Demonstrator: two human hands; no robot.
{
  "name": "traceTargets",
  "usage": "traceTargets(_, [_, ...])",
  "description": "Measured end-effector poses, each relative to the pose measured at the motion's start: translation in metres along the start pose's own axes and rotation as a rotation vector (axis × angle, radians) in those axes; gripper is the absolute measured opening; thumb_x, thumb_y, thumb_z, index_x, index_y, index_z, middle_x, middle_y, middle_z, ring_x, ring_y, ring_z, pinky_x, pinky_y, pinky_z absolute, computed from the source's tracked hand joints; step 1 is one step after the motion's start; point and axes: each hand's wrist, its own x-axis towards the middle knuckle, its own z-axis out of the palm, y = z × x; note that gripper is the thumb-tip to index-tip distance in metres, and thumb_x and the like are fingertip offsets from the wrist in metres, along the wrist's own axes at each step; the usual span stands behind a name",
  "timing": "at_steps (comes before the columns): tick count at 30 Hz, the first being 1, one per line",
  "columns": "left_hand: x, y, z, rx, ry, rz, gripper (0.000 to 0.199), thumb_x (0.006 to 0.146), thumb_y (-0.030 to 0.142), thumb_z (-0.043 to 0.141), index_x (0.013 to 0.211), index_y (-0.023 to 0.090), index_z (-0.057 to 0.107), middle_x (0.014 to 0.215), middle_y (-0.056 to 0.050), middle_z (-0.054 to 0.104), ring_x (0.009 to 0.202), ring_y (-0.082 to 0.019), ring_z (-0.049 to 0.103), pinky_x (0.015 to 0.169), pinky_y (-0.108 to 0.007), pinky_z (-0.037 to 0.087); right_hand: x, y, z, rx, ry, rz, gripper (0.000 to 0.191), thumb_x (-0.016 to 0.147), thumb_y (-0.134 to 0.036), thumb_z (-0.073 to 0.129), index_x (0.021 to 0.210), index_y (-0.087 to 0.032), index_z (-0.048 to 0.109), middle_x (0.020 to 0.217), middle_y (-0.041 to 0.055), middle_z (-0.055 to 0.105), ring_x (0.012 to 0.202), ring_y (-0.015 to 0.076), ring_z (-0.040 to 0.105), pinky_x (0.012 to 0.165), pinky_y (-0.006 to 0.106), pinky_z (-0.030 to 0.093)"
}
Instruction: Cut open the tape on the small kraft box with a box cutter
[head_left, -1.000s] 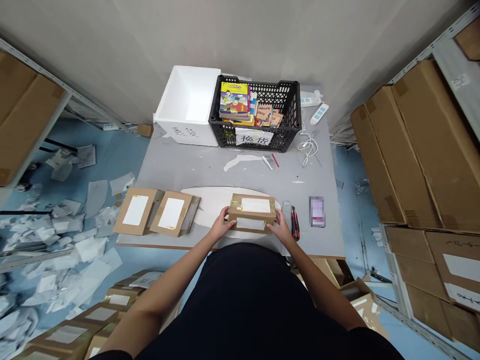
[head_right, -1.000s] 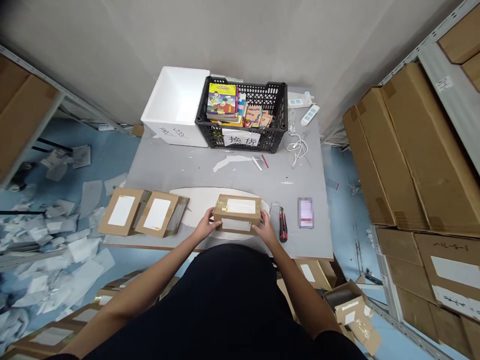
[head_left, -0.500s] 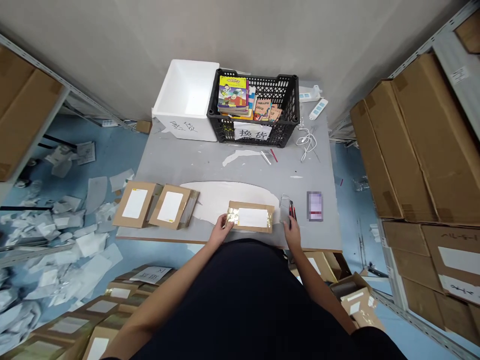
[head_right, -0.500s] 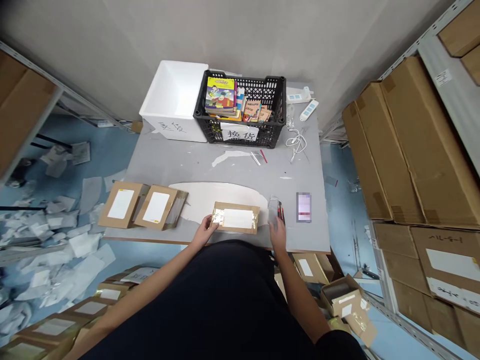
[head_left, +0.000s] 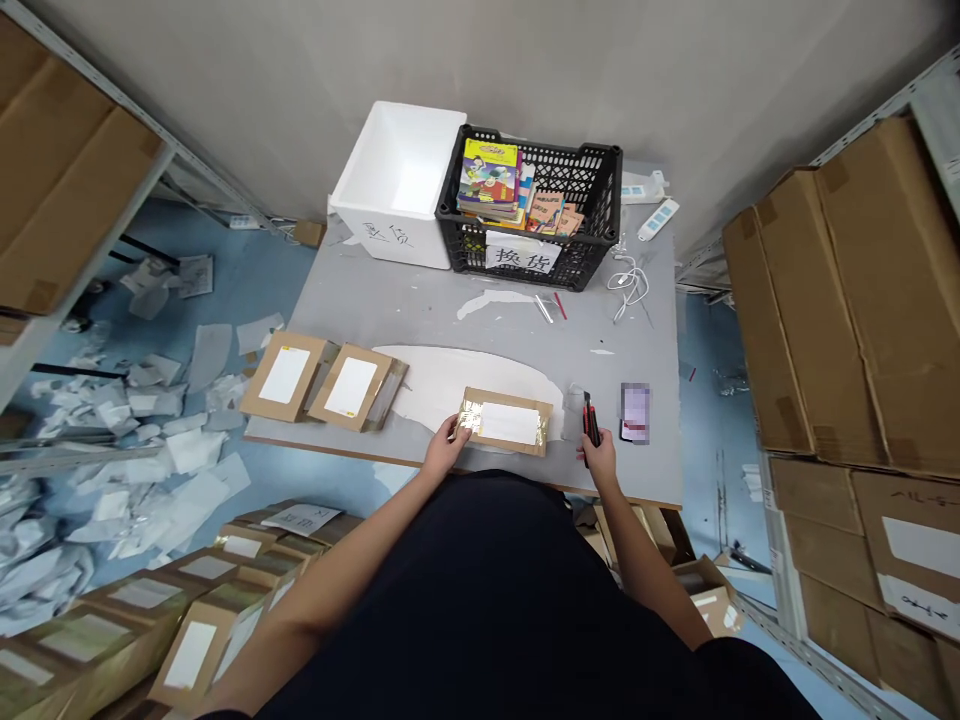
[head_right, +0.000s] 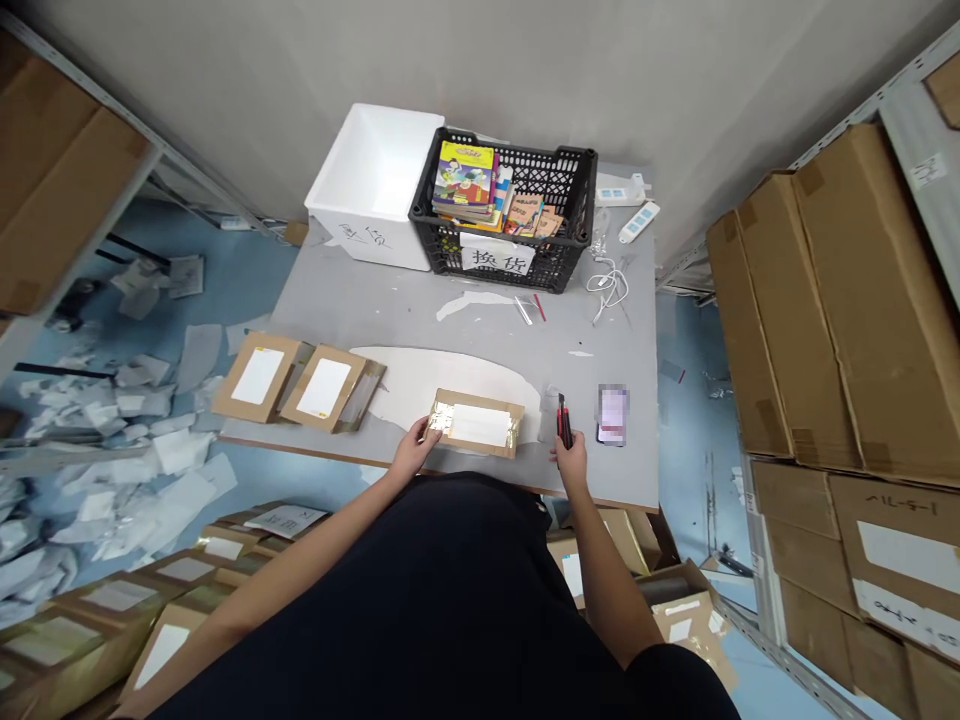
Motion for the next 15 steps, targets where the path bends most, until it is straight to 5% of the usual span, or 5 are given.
traceTargets(4, [-0.005,-0.004,0.005,-0.02,0.052,-0.017,0.052,0.083,0.047,0.062,0.127,0.019,0.057,0.126,-0.011,0.063,0.116,-0.028,0.058,0.101,-0.041,0.045,-0.031,-0.035,-0.01,0.067,-0.135,-0.173,0.062,0.081,-0.053,0.055,0.131,-0.018,0.043,0.082,0.0041,0.068,0.057,0.0195,0.063,0.053,0.033,0.054])
traceTargets(7, [-0.007,-0.008,0.008,-0.05,0.069,0.003,0.05,0.084,0.046,0.062,0.126,0.019,0.058,0.123,-0.011,0.064,0.113,-0.027,0.06,0.1,-0.041,0.046,-0.052,-0.072,-0.011,-0.139,-0.312,-0.401,0.059,0.084,-0.044,0.054,0.138,-0.023,0.043,0.101,0.008,0.069,0.079,0.0249,0.067,0.071,0.039,0.055])
traceTargets(11, [-0.008,-0.009,0.011,-0.071,0.118,0.004,0.05,0.083,0.046,0.063,0.125,0.018,0.059,0.123,-0.011,0.064,0.112,-0.027,0.06,0.099,-0.041,0.046,-0.065,-0.116,0.003,-0.392,-0.55,-0.684,0.054,0.091,-0.029,0.047,0.144,-0.031,0.04,0.128,0.006,0.061,0.107,0.027,0.062,0.088,0.039,0.049])
traceTargets(15, [-0.009,-0.01,0.013,-0.11,0.141,-0.007,0.047,0.082,0.045,0.064,0.121,0.019,0.061,0.122,-0.01,0.065,0.112,-0.027,0.06,0.099,-0.041,0.046,-0.061,-0.143,0.026,-0.642,-0.705,-0.85,0.056,0.094,-0.023,0.045,0.148,-0.035,0.036,0.12,0.0058,0.065,0.102,0.0235,0.061,0.085,0.032,0.047])
